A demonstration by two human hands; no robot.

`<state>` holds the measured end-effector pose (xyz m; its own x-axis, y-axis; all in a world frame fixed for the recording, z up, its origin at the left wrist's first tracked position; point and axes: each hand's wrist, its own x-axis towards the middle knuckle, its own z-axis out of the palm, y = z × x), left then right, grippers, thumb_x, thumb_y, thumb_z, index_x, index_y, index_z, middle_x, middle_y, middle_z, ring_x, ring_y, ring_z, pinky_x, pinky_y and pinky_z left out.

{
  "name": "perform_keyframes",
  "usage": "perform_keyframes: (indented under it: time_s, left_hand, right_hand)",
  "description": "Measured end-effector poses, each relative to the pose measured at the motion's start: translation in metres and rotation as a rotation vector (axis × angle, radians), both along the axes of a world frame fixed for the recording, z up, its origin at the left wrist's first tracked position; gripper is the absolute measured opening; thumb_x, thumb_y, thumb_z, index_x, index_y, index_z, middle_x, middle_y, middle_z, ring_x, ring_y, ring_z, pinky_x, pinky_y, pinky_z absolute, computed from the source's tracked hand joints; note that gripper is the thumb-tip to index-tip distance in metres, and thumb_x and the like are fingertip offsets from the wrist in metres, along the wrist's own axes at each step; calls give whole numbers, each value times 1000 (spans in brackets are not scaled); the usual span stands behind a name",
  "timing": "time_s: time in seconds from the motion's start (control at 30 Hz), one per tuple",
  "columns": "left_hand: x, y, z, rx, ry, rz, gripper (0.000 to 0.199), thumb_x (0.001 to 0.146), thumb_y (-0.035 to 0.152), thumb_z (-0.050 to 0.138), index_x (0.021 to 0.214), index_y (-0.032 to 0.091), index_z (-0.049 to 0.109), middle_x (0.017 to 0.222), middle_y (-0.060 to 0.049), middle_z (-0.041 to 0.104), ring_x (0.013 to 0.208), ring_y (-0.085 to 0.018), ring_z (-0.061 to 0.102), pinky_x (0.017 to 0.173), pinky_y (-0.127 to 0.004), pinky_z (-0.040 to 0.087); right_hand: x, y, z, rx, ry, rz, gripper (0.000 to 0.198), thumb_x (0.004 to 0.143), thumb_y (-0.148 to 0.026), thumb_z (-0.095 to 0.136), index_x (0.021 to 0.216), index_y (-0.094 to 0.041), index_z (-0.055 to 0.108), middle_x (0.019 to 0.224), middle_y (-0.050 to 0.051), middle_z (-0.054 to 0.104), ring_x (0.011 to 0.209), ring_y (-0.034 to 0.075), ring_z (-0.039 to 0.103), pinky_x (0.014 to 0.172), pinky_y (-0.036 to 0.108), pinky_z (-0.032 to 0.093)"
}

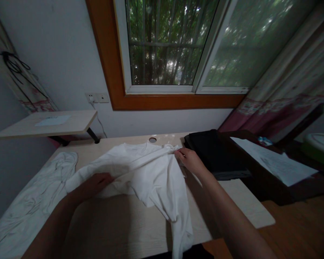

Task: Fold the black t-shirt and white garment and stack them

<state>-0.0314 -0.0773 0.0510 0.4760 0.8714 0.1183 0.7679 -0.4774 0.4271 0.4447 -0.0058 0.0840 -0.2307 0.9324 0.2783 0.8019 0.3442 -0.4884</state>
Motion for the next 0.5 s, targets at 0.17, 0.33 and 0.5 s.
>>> perform_keyframes:
  time_s: [0.17, 0.33, 0.5]
  left_hand:
    - [-13, 12, -16, 118, 28, 112, 48, 105, 36, 28, 109, 25, 75, 111, -6, 77, 105, -22, 70, 100, -36, 54]
    - [-17, 24, -26, 183, 32, 187, 45, 105, 38, 31, 119, 25, 72, 125, -7, 73, 116, -20, 67, 106, -38, 52]
    - [-17, 44, -44, 232, 102, 167, 48, 104, 40, 31, 129, 20, 68, 144, -11, 63, 135, -25, 57, 117, -46, 43]
  right_hand:
    - [-14, 3, -19, -169, -106, 92, 42, 105, -41, 42, 100, -23, 79, 99, 9, 80, 92, 26, 73, 81, 31, 50]
    - [-14, 16, -35, -152, -204, 144, 41, 106, -43, 43, 107, -24, 79, 108, 9, 79, 107, 27, 70, 96, 34, 47]
    - [-6, 31, -50, -176, -215, 172, 47, 105, -50, 44, 132, -22, 71, 138, 9, 68, 137, 29, 53, 117, 42, 34]
